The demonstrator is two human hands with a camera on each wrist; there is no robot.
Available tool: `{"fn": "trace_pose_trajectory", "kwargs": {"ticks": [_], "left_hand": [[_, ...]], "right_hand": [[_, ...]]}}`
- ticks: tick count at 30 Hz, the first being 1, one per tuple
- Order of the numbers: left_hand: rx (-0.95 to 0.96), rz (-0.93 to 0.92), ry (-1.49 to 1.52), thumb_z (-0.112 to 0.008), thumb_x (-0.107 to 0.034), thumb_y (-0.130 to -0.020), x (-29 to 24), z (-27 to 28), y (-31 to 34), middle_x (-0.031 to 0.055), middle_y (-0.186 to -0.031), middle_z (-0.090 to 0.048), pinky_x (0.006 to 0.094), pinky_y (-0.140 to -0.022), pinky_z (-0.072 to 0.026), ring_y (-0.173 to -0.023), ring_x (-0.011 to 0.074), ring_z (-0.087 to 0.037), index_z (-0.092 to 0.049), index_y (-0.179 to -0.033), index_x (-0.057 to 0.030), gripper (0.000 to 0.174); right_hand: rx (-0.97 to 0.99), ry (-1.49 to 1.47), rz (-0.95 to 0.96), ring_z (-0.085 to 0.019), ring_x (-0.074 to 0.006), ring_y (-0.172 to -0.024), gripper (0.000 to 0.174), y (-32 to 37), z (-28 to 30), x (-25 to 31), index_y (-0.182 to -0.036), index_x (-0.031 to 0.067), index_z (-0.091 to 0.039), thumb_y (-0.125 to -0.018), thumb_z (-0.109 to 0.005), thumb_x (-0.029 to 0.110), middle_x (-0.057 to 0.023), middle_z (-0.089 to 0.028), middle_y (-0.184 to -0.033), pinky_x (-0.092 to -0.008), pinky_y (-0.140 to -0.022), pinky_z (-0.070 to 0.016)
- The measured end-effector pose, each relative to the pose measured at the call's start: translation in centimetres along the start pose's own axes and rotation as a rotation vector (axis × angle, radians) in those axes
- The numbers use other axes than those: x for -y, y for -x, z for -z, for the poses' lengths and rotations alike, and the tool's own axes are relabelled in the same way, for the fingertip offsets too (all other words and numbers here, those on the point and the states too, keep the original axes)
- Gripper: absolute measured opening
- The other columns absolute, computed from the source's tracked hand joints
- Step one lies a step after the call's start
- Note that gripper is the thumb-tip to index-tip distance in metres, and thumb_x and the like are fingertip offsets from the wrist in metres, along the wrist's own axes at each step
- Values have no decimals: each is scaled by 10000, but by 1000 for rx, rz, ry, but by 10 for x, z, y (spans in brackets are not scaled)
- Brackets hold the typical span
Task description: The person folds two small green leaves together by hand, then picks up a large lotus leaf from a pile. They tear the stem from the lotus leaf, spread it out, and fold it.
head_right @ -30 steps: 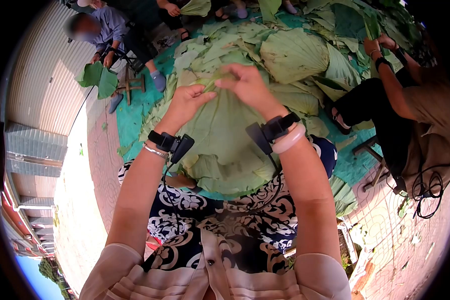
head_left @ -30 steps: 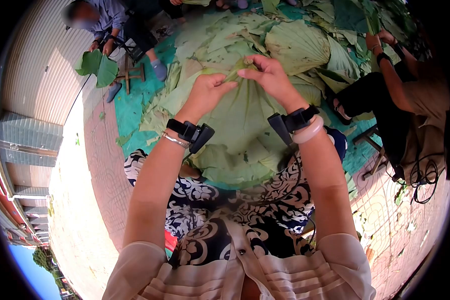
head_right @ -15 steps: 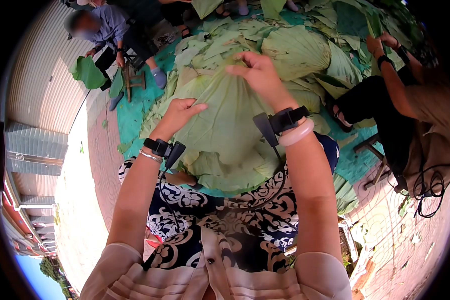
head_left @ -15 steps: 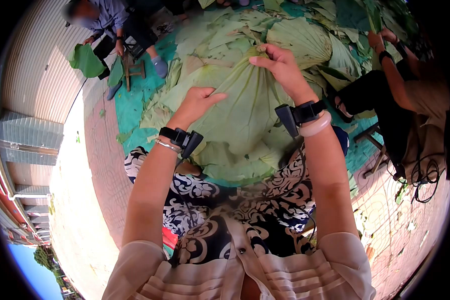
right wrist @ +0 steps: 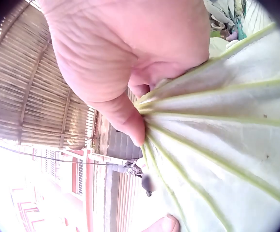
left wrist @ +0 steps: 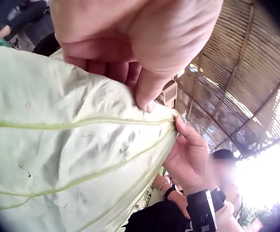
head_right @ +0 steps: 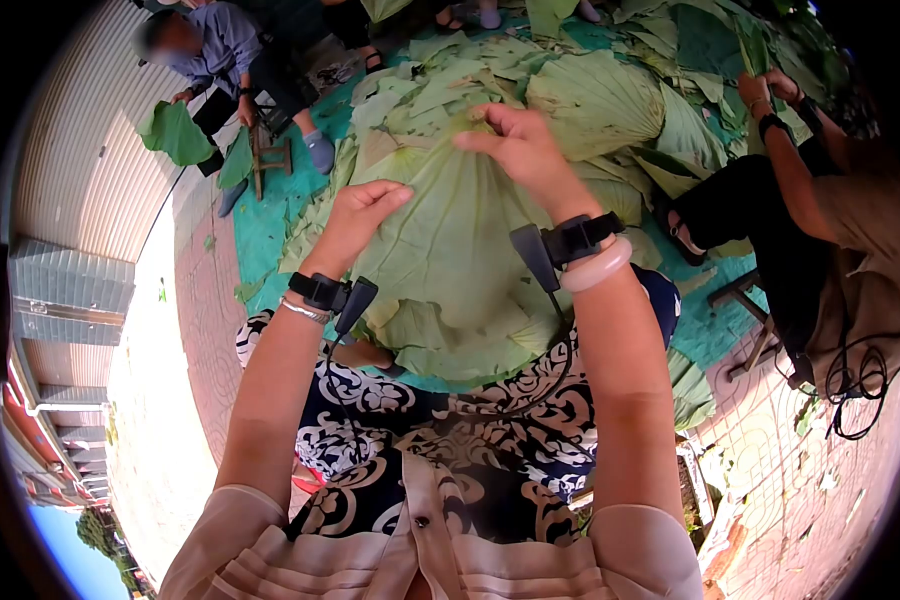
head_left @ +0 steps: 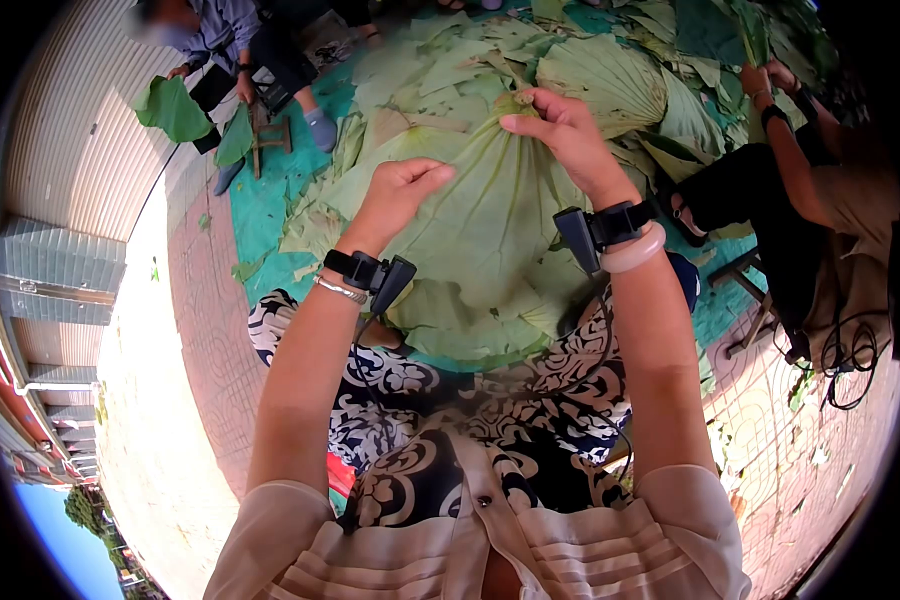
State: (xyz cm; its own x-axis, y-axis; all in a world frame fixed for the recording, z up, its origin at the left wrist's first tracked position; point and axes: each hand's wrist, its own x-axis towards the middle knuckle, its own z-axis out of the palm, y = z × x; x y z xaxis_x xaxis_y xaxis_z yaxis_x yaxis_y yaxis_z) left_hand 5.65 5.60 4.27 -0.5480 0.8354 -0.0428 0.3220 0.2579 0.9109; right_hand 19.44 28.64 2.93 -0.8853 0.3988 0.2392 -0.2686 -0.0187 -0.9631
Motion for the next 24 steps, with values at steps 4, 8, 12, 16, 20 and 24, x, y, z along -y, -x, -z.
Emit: {"fn": "trace_pose_trajectory", "kwargs": {"ticks": [4, 8, 12, 16, 20, 24], "left_hand": [[9, 15, -23, -693, -199, -959, -2, -1, 0, -77, -857, -622, 207, -727, -422, -798, 22, -514, -728, -1029, 9, 223], [9, 170, 116, -696, -201, -957, -10, 2, 8, -82, -847, -608, 209, -715, -418, -783, 19, -507, -722, -1026, -12, 203], [22, 79, 159, -690, -193, -961, -4, -1, 5, -82, -858, -622, 203, -723, -424, -788, 13, -520, -715, -1026, -21, 185], [4, 23, 128, -687, -173, -962, 5, -2, -2, -74, -863, -645, 188, -727, -426, -782, 8, -533, -713, -1000, -15, 164], [-74, -10, 88, -724, -168, -930, 1, -6, 0, -79, -783, -629, 202, -672, -414, -718, 16, -503, -719, -922, 3, 172], [-51, 2, 37, -735, -173, -921, 2, -5, 2, -71, -769, -627, 204, -669, -420, -720, 16, -504, -716, -910, 2, 176]], "right_hand": [[1, -17, 0, -599, -76, -969, 278, -2, 2, -3, -1148, 16, -690, -896, -725, 128, 17, -695, -1055, -232, -907, -434], [17, -53, -5, -601, -79, -977, 283, 2, 4, 6, -1155, 13, -690, -896, -722, 125, 11, -697, -1062, -233, -912, -438], [18, -58, 5, -605, -82, -980, 290, 2, 2, 8, -1164, 10, -687, -897, -717, 119, 6, -698, -1070, -234, -914, -441], [14, -83, -17, -604, -84, -982, 307, 3, 2, 9, -1181, 8, -680, -896, -718, 116, 5, -698, -1075, -239, -920, -440], [8, -68, 4, -601, -83, -979, 315, 2, 1, 8, -1186, 7, -677, -894, -722, 114, 10, -696, -1077, -236, -918, -438], [17, -59, 1, -598, -79, -984, 307, 2, 1, 7, -1177, 5, -680, -892, -723, 112, 12, -696, -1073, -234, -919, -434]]}}
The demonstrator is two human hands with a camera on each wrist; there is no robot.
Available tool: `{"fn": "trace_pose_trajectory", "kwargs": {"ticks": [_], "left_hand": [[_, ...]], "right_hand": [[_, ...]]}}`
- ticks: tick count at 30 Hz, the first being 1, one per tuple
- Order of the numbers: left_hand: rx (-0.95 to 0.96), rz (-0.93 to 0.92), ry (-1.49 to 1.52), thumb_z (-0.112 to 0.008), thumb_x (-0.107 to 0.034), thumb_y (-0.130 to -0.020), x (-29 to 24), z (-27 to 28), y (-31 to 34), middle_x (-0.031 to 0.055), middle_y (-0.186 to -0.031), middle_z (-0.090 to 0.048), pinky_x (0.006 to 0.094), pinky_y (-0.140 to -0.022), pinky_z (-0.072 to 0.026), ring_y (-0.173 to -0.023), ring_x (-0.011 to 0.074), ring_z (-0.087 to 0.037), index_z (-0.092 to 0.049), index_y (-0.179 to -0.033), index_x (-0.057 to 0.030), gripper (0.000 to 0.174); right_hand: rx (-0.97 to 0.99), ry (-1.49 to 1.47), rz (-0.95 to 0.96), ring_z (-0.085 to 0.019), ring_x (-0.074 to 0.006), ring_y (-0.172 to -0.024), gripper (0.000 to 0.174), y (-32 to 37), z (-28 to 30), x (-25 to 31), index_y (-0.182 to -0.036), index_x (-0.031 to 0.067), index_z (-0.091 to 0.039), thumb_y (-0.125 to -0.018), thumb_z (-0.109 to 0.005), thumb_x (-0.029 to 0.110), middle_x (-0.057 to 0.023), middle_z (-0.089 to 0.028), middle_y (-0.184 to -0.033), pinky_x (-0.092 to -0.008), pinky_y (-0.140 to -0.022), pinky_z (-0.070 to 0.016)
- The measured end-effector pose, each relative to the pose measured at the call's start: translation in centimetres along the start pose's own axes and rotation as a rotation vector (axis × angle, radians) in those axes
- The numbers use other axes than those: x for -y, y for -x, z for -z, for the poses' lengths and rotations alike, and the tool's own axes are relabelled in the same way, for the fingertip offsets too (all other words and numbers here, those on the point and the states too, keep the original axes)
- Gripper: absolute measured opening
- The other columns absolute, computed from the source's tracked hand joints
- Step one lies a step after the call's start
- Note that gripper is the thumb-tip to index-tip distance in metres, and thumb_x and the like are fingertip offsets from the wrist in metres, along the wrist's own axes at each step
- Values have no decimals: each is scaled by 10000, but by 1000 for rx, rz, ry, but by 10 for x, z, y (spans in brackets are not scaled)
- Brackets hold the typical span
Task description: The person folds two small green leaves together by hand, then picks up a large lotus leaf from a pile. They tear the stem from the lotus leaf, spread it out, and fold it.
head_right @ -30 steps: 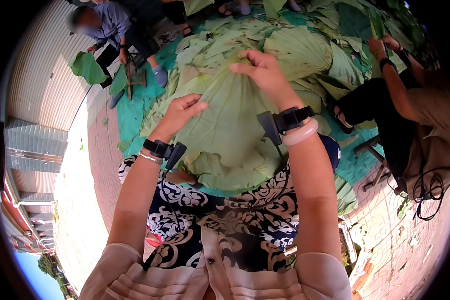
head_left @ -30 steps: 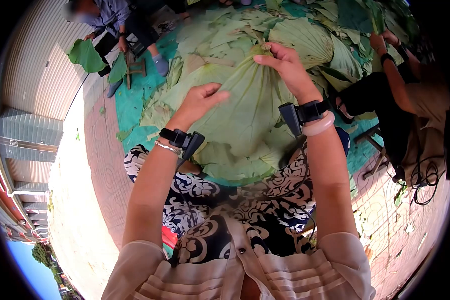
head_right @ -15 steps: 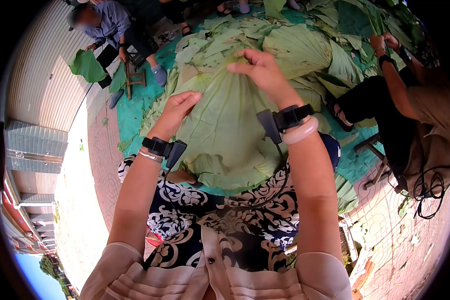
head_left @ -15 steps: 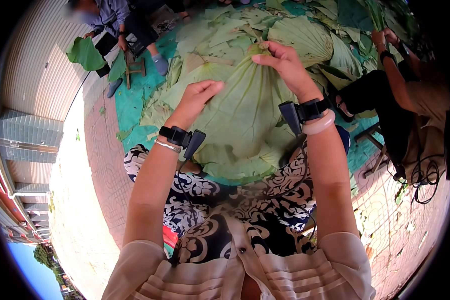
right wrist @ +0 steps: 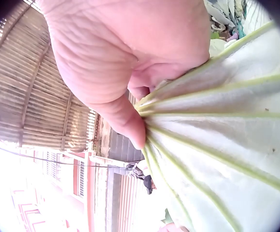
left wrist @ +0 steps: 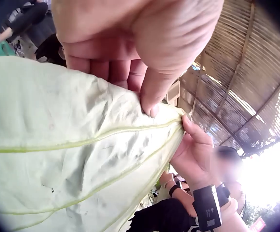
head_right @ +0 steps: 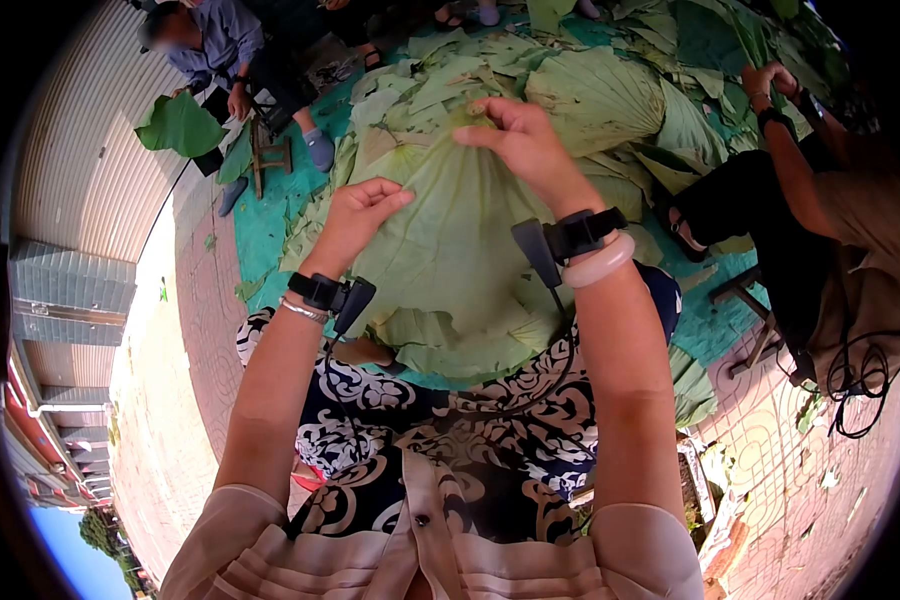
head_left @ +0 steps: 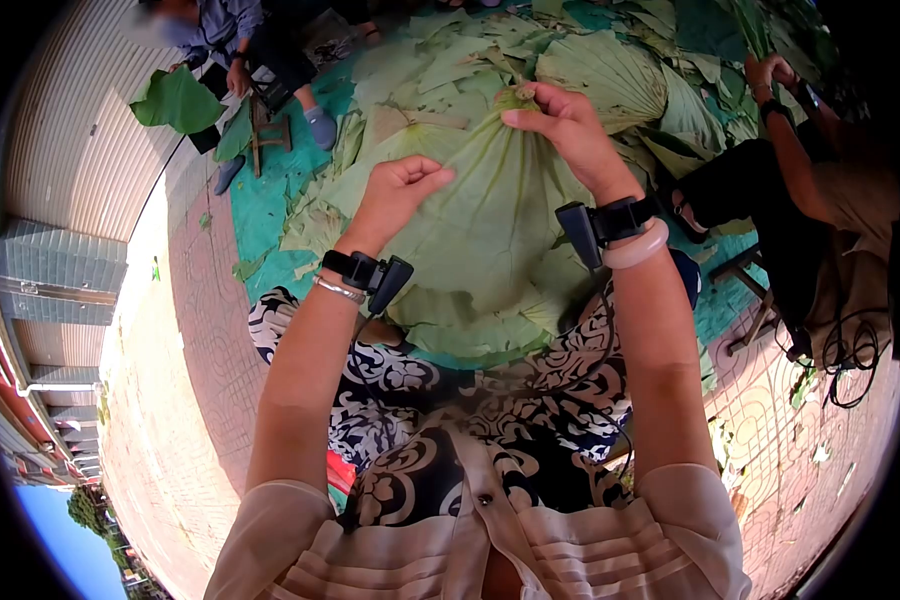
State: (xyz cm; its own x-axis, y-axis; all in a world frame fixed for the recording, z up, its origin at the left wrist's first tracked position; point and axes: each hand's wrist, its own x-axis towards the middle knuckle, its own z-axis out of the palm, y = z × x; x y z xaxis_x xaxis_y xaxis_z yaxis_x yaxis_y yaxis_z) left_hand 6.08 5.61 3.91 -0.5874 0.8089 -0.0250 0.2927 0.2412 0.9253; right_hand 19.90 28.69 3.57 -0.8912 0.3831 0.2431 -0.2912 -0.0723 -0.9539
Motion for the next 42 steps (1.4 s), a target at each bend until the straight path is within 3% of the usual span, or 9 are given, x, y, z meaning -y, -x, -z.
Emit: {"fn": "trace_pose_trajectory", "kwargs": {"ticks": [8, 11, 13, 17, 22, 26, 29, 35, 42], "left_hand": [[45, -61, -119, -751, -175, -913, 16, 5, -3, -99, -733, -593, 190, -614, -378, -667, -2, -461, -689, -869, -24, 169], [-2, -25, -29, -751, -191, -913, 9, -1, 1, -114, -698, -531, 201, -590, -348, -644, -2, -414, -658, -802, -30, 217], [9, 25, -199, -751, -204, -915, 19, 11, 5, -115, -681, -465, 208, -575, -319, -642, 4, -372, -606, -747, -40, 276], [-11, 27, -203, -754, -218, -914, 37, 17, 13, -109, -670, -367, 227, -556, -274, -642, 22, -304, -490, -676, -60, 389], [-44, 31, -183, -760, -219, -909, 43, 24, 25, -111, -664, -359, 235, -547, -280, -629, 29, -303, -453, -663, -67, 421], [-41, 87, -203, -763, -211, -906, 77, 49, 39, -111, -659, -363, 239, -541, -292, -625, 23, -314, -460, -659, -72, 414], [-70, 84, -211, -770, -215, -897, 65, 54, 50, -86, -668, -333, 261, -540, -286, -638, 54, -289, -454, -686, -43, 417], [-152, 110, -217, -770, -206, -897, 77, 80, 60, -100, -668, -376, 243, -558, -318, -640, 38, -336, -546, -718, -23, 340], [-314, 119, -83, -757, -192, -903, 70, 110, 77, -58, -785, -594, 221, -662, -418, -719, 39, -502, -723, -969, 0, 206]], "right_hand": [[-16, 62, 12, -597, -76, -973, 289, 0, 0, -2, -1160, 9, -685, -893, -719, 114, 17, -694, -1060, -229, -924, -427], [-53, -10, 14, -594, -73, -942, 267, -1, 5, 0, -1129, 6, -687, -882, -725, 98, 20, -688, -1030, -227, -894, -434], [-118, -86, -1, -588, -70, -897, 215, -1, 8, 11, -1062, 6, -699, -859, -739, 64, 30, -678, -974, -233, -839, -453], [-87, -11, 38, -594, -74, -903, 249, 0, 6, 4, -1096, 2, -691, -865, -738, 82, 19, -684, -986, -233, -840, -451], [-114, -57, 14, -603, -84, -962, 277, -1, 15, 9, -1163, 6, -680, -896, -693, 78, 3, -691, -1065, -229, -919, -424], [-180, -81, 60, -592, -79, -919, 278, 2, 25, 22, -1129, -2, -683, -870, -730, 89, 12, -682, -1013, -224, -871, -431], [-173, -71, 60, -588, -81, -932, 279, 3, 23, 22, -1132, -4, -680, -874, -725, 93, 11, -678, -1021, -226, -884, -423], [-210, -94, 75, -582, -94, -989, 287, -4, 31, 19, -1153, -6, -671, -888, -707, 99, -2, -674, -1072, -240, -921, -415], [-278, -132, 68, -593, -105, -1017, 275, -3, 51, 23, -1152, -9, -670, -903, -693, 105, -17, -683, -1095, -251, -929, -424]]}}
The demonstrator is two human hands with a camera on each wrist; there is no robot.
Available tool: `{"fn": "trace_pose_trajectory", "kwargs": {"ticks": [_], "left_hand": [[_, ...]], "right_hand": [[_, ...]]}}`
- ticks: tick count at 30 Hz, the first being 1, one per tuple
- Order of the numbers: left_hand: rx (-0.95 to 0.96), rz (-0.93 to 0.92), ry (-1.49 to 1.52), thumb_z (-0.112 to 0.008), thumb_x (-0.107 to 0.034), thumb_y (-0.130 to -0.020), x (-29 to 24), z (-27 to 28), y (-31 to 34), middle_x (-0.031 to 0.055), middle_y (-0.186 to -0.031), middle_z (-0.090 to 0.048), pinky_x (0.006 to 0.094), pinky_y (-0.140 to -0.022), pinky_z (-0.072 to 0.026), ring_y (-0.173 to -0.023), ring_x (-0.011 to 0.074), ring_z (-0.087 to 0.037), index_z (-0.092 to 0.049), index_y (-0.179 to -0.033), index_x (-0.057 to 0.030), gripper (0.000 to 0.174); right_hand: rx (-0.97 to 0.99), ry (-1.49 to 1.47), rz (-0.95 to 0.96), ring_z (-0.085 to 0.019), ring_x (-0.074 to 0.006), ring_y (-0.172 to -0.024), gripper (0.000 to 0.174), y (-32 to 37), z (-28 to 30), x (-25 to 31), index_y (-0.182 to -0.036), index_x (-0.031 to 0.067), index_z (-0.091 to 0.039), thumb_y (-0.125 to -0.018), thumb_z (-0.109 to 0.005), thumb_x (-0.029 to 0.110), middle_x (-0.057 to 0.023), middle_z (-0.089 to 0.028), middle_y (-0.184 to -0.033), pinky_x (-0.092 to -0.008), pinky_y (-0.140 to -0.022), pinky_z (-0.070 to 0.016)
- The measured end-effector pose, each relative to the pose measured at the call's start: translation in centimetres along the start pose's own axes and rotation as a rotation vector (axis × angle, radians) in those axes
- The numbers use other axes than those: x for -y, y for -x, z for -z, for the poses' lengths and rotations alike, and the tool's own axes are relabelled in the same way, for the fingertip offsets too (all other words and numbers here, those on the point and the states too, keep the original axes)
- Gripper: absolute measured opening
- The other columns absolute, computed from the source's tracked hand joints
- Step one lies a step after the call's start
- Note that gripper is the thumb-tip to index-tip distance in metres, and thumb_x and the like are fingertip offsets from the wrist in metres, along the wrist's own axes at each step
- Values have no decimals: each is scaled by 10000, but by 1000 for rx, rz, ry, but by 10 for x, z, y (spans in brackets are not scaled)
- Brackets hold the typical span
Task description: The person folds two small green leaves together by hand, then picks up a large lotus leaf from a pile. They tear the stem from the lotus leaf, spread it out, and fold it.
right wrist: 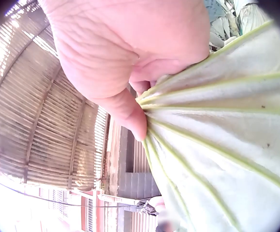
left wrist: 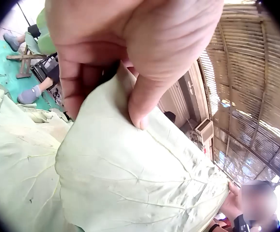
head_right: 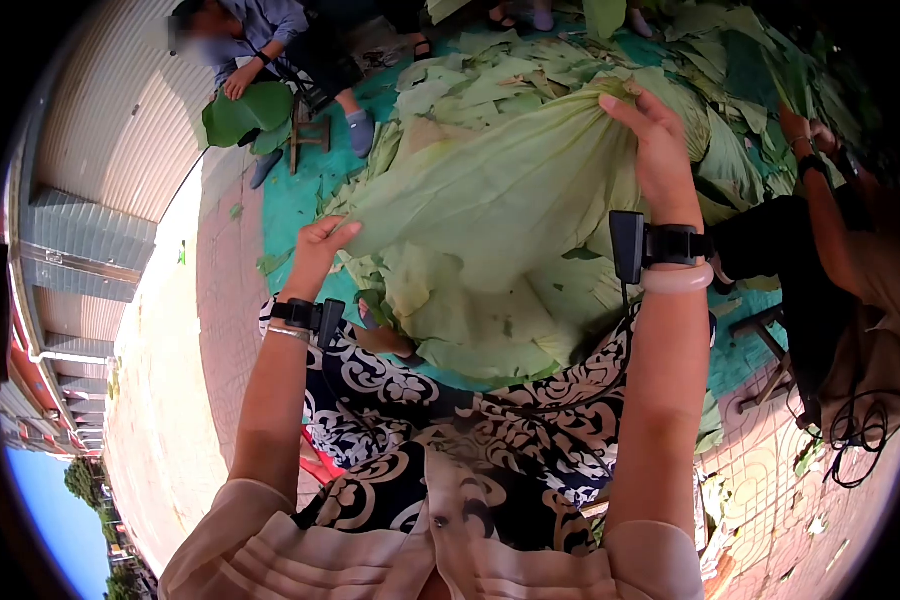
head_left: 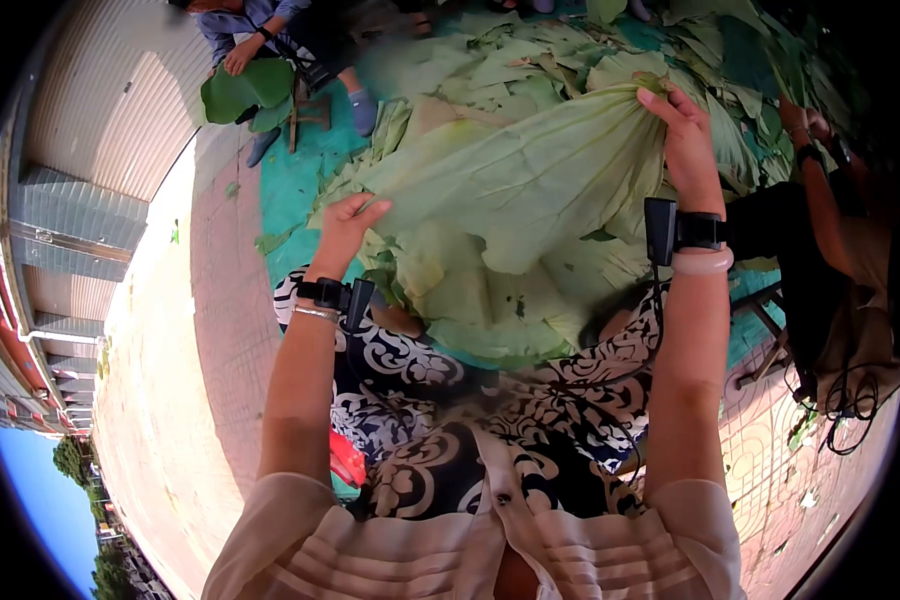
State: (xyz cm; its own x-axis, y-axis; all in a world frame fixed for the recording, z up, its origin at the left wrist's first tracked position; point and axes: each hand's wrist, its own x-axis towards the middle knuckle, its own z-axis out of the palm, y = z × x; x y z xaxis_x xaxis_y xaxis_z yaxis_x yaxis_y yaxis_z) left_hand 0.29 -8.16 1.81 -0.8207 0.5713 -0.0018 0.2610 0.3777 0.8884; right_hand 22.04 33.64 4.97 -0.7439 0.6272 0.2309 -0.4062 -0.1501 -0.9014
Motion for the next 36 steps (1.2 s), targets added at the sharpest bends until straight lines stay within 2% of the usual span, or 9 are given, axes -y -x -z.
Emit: {"fn": "trace_pose_trajectory", "kwargs": {"ticks": [2, 5, 10, 17, 20, 23, 26, 32, 36], "left_hand": [[-25, 54, 118, -746, -195, -913, -15, 6, 5, -14, -886, -691, 232, -736, -475, -789, 62, -599, -736, -1027, -14, 214], [-101, 61, 419, -712, -184, -936, -24, 6, 7, -4, -932, -714, 225, -766, -500, -824, 72, -634, -732, -1061, -9, 216], [-135, 34, 380, -693, -176, -952, -19, 14, 6, 5, -955, -715, 242, -754, -507, -817, 81, -640, -731, -1081, -11, 213], [-343, -26, 223, -688, -158, -950, 7, 24, -6, 5, -1054, -687, 268, -779, -508, -940, 100, -622, -739, -1122, -50, 209], [-429, -102, 221, -671, -244, -966, 10, 18, -10, -36, -1150, -636, 302, -831, -481, -1003, 105, -587, -748, -1143, -132, 224], [-505, -56, 242, -684, -147, -947, 19, 17, -19, 51, -1271, -594, 314, -842, -511, -1079, 168, -590, -746, -1130, -76, 206], [-543, -127, 158, -666, -247, -970, 36, 14, -26, -22, -1163, -630, 311, -834, -479, -1024, 113, -578, -749, -1142, -133, 223], [-538, 119, 457, -630, -241, -989, 20, 7, -26, -4, -1174, -655, 366, -936, -485, -1116, 145, -584, -716, -1197, -126, 253], [-473, 111, 652, -584, -187, -1012, 17, 8, -27, 40, -1241, -643, 346, -906, -533, -1119, 179, -603, -680, -1243, -82, 272]], "right_hand": [[-14, -28, -10, -596, -106, -1025, 278, -1, 3, -2, -1156, -14, -670, -906, -691, 105, -20, -684, -1105, -251, -935, -424], [-22, -64, -8, -599, -110, -1031, 296, -3, 7, -4, -1177, -22, -664, -909, -688, 102, -23, -685, -1121, -249, -948, -420], [12, -89, 48, -607, -136, -1060, 326, 2, -1, 8, -1213, -30, -646, -906, -675, 76, -36, -687, -1154, -263, -993, -405], [381, 22, -34, -652, -191, -1030, 346, 14, 9, 21, -1129, 4, -659, -798, -735, 70, -119, -713, -1092, -335, -996, -472], [512, 105, -50, -660, -189, -1010, 316, 19, 0, 23, -1082, 5, -672, -776, -740, 45, -114, -724, -1060, -332, -989, -477], [571, 144, -77, -670, -193, -993, 284, 23, -13, 27, -1022, 9, -693, -746, -756, 27, -111, -733, -1024, -329, -965, -482], [660, 176, -109, -670, -193, -987, 277, 26, -18, 29, -1003, 6, -705, -732, -763, 19, -110, -733, -1018, -327, -946, -483], [864, 161, -241, -670, -190, -991, 298, 35, -44, 32, -1023, -22, -715, -730, -771, -22, -103, -735, -1019, -322, -950, -477], [976, 142, -274, -670, -184, -1003, 295, 37, -56, 29, -1030, -26, -713, -744, -785, -11, -102, -736, -1028, -319, -965, -469]]}}
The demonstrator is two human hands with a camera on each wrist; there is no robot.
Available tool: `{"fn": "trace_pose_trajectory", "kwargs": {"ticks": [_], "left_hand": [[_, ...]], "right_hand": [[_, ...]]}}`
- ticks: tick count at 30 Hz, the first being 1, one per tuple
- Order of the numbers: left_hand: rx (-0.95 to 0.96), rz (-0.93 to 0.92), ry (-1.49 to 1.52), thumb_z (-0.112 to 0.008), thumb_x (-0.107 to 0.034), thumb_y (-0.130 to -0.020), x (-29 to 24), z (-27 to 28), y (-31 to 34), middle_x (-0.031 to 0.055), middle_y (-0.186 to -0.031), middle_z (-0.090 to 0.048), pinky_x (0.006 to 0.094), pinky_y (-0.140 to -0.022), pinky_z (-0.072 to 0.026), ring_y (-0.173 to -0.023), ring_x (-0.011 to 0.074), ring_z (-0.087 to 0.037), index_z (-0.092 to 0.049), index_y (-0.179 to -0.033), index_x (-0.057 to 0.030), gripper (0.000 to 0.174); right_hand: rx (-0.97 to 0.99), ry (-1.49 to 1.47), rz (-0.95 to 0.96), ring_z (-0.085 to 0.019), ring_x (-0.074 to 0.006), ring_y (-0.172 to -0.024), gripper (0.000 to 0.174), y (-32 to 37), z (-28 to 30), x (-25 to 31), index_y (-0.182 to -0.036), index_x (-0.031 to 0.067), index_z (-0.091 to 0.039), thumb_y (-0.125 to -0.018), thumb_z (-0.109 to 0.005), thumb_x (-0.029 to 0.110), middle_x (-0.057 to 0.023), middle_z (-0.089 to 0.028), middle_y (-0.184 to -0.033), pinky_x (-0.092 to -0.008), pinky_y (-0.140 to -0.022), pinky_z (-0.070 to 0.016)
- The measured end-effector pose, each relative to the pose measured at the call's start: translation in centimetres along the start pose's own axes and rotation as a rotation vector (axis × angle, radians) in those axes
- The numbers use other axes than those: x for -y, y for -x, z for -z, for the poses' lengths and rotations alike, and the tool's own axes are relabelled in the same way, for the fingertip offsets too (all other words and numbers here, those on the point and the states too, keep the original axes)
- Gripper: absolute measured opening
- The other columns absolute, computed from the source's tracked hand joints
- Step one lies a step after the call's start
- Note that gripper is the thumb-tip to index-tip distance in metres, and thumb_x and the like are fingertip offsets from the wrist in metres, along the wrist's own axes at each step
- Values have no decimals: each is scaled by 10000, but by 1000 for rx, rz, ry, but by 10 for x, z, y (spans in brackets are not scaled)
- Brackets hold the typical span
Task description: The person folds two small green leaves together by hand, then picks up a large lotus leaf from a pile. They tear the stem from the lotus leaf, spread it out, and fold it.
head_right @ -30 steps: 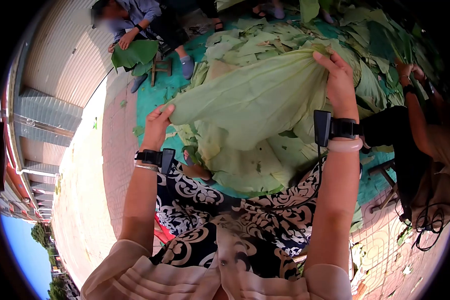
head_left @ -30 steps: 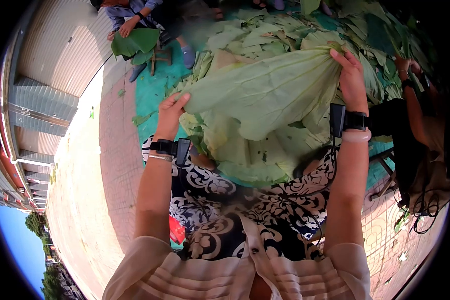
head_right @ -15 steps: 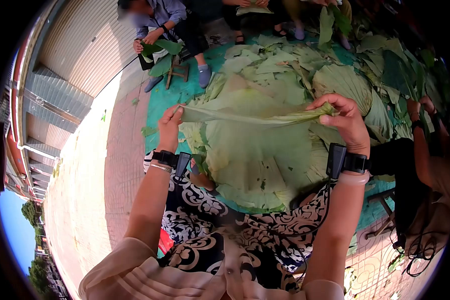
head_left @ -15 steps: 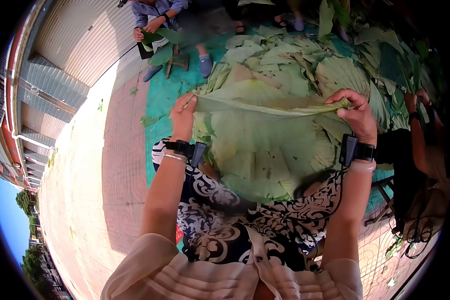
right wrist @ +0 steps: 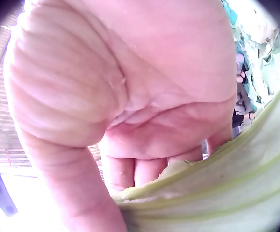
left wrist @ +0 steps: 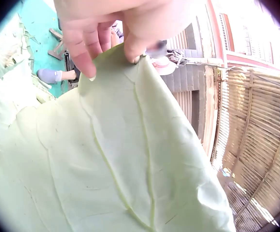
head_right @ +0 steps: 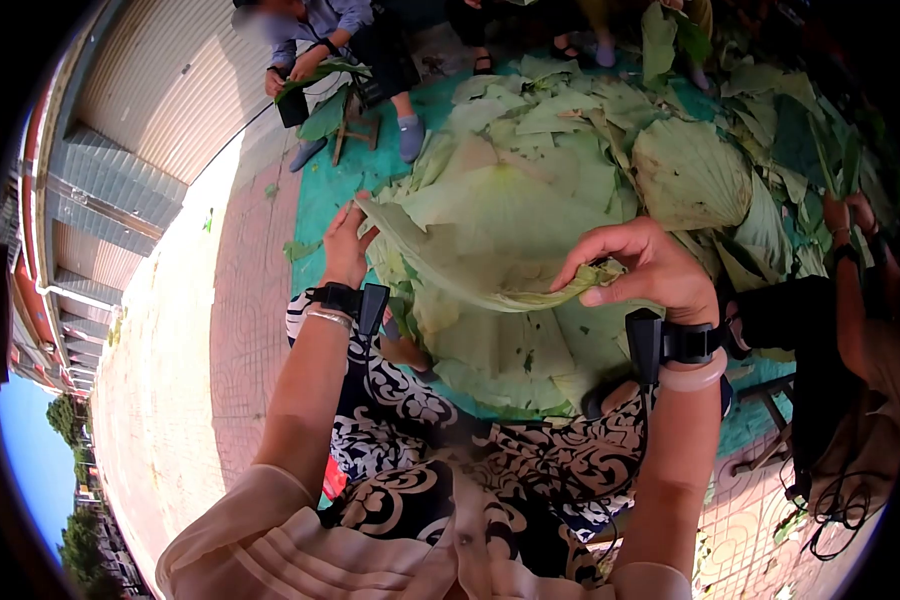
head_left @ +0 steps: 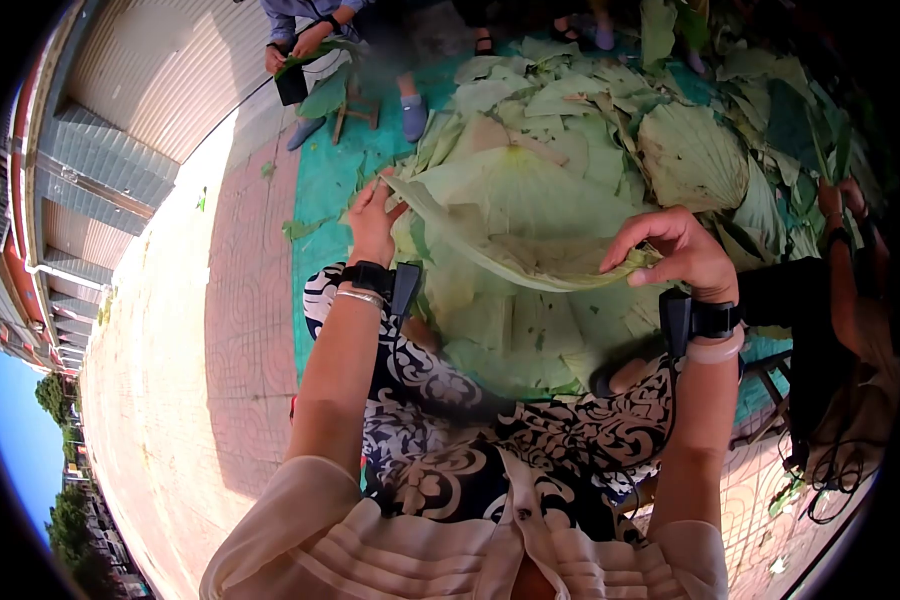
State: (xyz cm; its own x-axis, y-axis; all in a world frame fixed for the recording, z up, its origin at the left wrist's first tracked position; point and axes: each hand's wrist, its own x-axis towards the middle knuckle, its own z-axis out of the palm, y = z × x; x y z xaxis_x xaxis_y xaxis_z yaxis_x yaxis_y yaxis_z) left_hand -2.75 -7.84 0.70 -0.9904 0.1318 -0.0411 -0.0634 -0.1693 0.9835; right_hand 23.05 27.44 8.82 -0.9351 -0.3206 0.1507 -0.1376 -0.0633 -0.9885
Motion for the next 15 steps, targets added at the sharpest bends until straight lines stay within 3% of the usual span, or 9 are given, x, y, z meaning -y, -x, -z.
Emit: {"fn": "trace_pose_trajectory", "kwargs": {"ticks": [8, 15], "left_hand": [[150, 41, 201, -585, -206, -1006, 9, 6, -16, 73, -1255, -637, 387, -1018, -445, -1158, 220, -589, -568, -1356, -59, 380], [141, 75, 175, -551, -220, -1021, 8, 4, -18, 81, -1268, -610, 401, -1033, -433, -1160, 218, -572, -537, -1377, -60, 390]], "right_hand": [[63, 24, 5, -667, -178, -1015, 320, -4, 1, -4, -1053, -9, -713, -744, -795, -3, -94, -737, -1042, -313, -986, -455], [39, 37, 26, -647, -153, -1020, 303, -2, 2, -7, -1053, 2, -714, -762, -795, 22, -73, -734, -1056, -303, -997, -441]]}}
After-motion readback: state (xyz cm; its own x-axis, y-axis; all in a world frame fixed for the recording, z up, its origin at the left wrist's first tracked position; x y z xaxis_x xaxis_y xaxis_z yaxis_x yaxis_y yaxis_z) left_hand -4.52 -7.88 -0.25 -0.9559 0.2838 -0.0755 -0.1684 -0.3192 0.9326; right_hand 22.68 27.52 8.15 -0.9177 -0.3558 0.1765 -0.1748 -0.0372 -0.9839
